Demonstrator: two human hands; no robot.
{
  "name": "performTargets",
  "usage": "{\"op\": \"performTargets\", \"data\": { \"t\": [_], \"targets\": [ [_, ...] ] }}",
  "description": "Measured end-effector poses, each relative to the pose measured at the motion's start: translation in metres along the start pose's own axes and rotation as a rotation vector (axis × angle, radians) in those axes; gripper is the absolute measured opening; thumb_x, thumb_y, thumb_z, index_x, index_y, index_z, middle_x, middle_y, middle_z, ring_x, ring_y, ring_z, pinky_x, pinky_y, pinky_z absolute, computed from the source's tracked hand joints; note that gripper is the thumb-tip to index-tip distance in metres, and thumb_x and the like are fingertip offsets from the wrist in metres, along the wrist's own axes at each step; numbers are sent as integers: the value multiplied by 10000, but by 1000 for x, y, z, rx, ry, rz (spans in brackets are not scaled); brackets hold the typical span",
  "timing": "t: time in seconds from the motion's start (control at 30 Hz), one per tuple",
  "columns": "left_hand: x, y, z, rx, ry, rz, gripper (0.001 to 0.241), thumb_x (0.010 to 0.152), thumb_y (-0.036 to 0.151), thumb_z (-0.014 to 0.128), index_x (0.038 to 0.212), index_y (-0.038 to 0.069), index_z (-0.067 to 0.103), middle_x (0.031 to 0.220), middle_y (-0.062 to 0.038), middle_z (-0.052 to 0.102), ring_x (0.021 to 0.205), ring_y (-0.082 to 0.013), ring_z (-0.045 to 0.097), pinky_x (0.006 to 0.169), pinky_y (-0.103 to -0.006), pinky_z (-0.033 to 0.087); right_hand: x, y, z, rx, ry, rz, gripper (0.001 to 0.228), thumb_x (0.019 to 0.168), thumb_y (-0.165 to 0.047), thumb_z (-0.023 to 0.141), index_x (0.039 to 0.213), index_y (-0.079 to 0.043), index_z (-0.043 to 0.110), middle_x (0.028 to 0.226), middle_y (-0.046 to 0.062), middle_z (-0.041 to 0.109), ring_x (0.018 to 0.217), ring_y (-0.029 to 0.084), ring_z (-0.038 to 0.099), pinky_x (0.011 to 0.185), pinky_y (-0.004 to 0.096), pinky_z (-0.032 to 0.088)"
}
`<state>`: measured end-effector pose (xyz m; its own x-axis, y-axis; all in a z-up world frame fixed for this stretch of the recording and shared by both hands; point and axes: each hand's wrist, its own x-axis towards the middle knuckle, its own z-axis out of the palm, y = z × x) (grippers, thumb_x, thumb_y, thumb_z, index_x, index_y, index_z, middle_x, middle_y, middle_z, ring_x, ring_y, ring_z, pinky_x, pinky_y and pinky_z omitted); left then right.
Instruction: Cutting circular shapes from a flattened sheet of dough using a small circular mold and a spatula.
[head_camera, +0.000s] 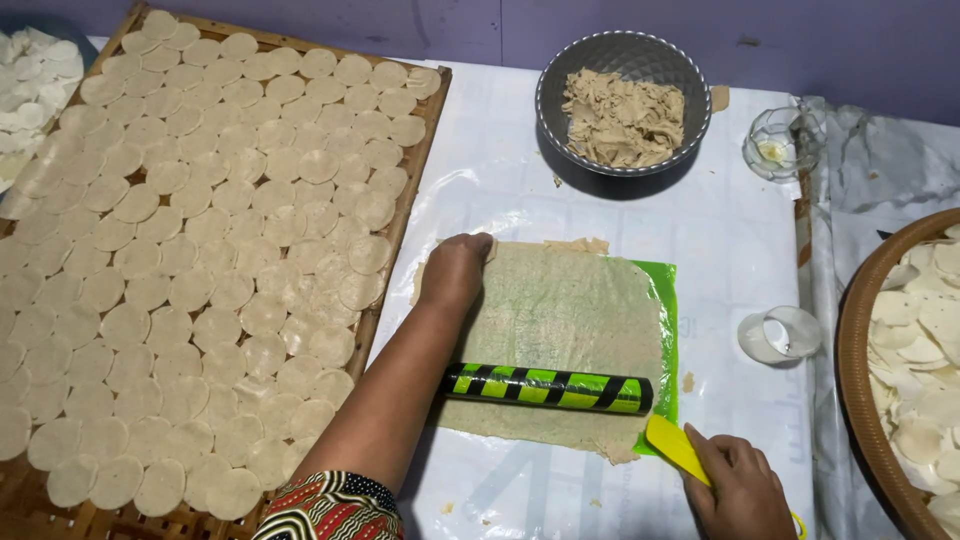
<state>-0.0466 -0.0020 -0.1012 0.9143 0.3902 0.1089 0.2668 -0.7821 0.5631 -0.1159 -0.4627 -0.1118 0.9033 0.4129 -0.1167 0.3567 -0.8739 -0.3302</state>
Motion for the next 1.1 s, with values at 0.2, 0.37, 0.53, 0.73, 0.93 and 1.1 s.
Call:
{"op": "performTargets", "data": {
  "t": [0.2, 0.37, 0.53, 0.73, 0.93, 1.1],
  "targets": [
    [-28, -10, -30, -161, 176, 113, 348, 948, 80, 615, 1286, 54, 694, 1346, -222, 642, 1227, -396, 612, 1030, -439, 481, 6, -35, -31, -191, -113, 39, 645, 799, -471, 780, 1363, -193, 638, 1244, 67, 655, 1148, 270, 647, 1019, 448, 503],
    [-75, 0, -66, -189, 116, -23, 313, 965, 147, 639, 1260, 67, 705, 1316, -174, 678, 1209, -356, 652, 1027, -414, 510, 55, -140, -49, 108, 48, -370, 510, 815, -304, 738, 1287, -140, 634, 1267, 143, 631, 1181, 338, 583, 1012, 472, 441],
    [-107, 7, -88, -209, 79, -92, 267, 967, 193, 658, 1201, 95, 741, 1280, -116, 721, 1193, -307, 688, 1023, -395, 531, 97, -175, -35, -28, -74, -546, 647, 814, -316, 751, 1421, -194, 563, 1271, 125, 606, 1203, 321, 540, 1062, 532, 340],
    [-87, 0, -88, -75, 142, 87, 300, 1020, 204, 582, 1283, 114, 694, 1438, -94, 628, 1398, -308, 526, 1110, -423, 447, 152, -194, -41, -61, 28, -531, 616, 856, -283, 742, 1433, -206, 543, 1181, 107, 632, 1176, 305, 555, 1092, 547, 301],
    [-24, -25, -29, 260, -25, 191, 542, 1092, 349, 290, 1544, 80, 420, 1681, -120, 277, 1555, -283, 178, 1248, -470, 105, 205, -202, 3, -206, -31, -366, 640, 933, -346, 652, 1523, -213, 440, 1306, 77, 585, 1296, 265, 503, 1186, 667, 138],
    [26, -6, -26, 370, -146, 71, 586, 1080, 383, 251, 1577, 88, 349, 1695, -91, 220, 1588, -282, 106, 1275, -496, 33, 262, -179, 40, -275, 235, -339, 685, 1016, -577, 346, 1476, -77, 435, 1485, 148, 459, 1413, 309, 369, 1105, 795, -16]
  ]
}}
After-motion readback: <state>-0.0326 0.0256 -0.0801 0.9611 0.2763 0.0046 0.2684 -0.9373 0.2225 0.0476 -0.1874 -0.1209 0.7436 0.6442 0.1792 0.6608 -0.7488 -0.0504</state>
